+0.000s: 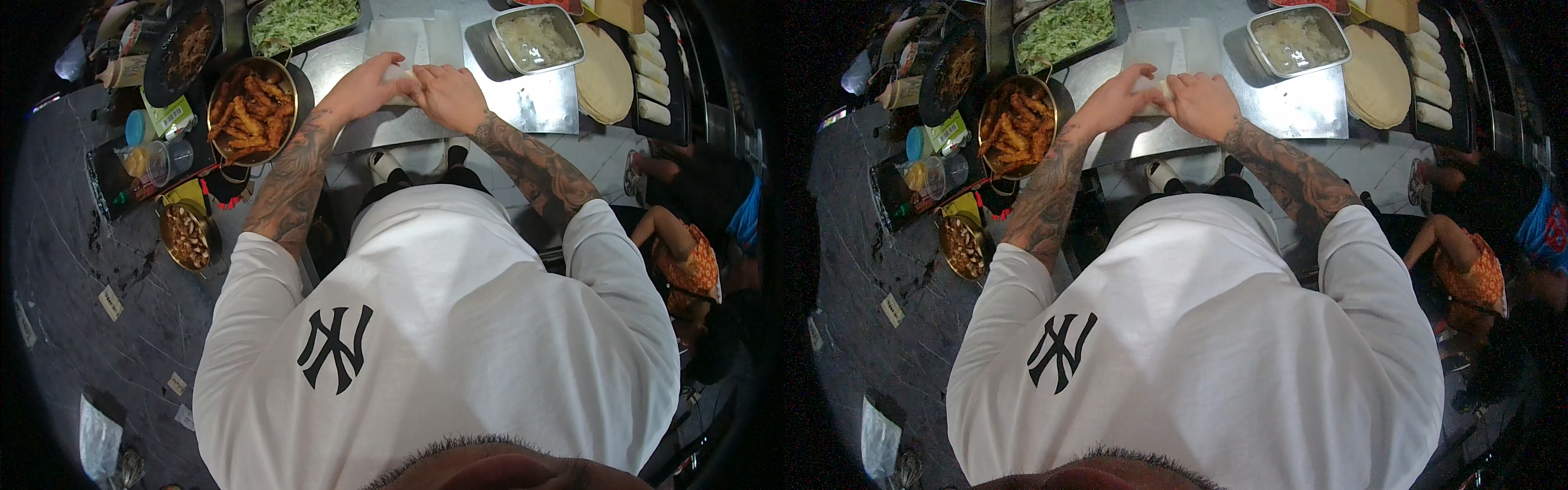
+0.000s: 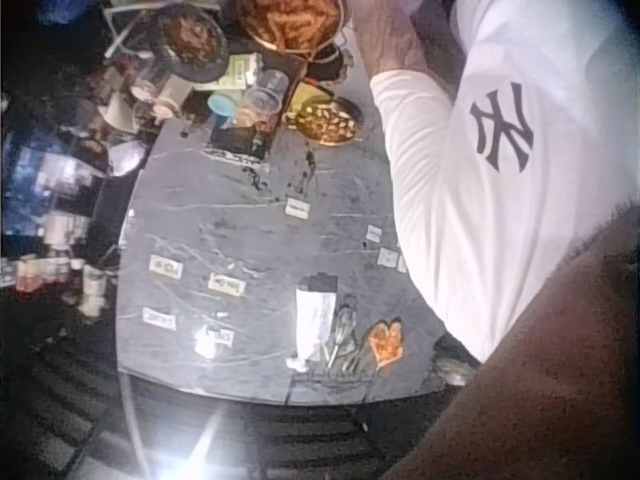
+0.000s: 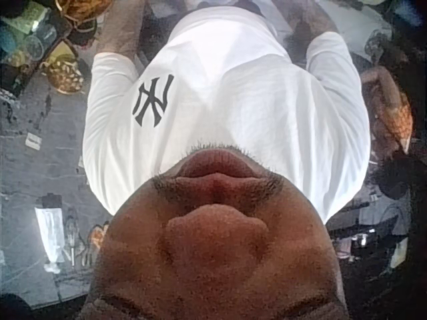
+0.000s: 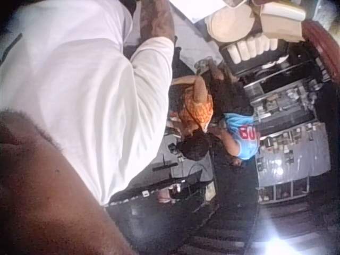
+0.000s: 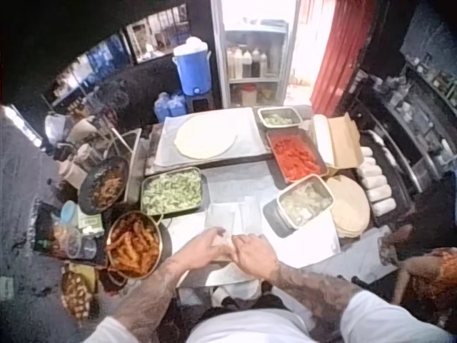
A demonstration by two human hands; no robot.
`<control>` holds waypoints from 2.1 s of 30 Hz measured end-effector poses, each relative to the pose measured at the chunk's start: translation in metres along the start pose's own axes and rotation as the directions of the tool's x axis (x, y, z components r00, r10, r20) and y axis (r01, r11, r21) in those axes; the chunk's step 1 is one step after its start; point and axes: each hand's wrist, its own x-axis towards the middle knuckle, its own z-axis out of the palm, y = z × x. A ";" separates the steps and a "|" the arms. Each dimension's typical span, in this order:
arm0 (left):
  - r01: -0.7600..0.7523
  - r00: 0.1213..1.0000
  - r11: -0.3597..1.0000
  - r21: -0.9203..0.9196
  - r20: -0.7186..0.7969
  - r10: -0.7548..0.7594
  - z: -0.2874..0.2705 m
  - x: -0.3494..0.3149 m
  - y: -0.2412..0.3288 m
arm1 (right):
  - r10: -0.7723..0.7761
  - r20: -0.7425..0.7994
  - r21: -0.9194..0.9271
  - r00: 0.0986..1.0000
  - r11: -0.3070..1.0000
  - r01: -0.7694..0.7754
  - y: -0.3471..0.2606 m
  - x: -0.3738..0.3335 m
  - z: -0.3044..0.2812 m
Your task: The person assembles a burrito by layering shredded cheese, fried chicken, shredded lettuce, and diced tomatoes onto a large flour tortilla. They then fold the tortilla into a tight roll and wrap it in a sheet of white paper.
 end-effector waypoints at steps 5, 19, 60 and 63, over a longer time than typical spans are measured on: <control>-0.321 0.944 0.844 0.430 0.068 0.324 0.011 -0.020 -0.001 | 0.014 -0.022 -0.022 1.000 1.000 -0.015 -0.003 0.000 0.002; -0.118 0.989 0.768 0.630 0.007 0.146 0.037 0.008 0.024 | 0.134 -0.095 0.122 0.987 0.985 -0.122 -0.004 0.007 0.004; -0.076 0.984 0.787 0.613 -0.082 0.159 0.057 -0.009 0.040 | 0.010 0.349 0.011 0.937 1.000 -0.015 0.017 0.013 -0.011; -0.070 0.984 0.779 0.623 -0.087 0.158 0.057 -0.003 0.037 | 0.000 0.218 0.079 0.976 0.997 -0.017 0.023 0.013 -0.002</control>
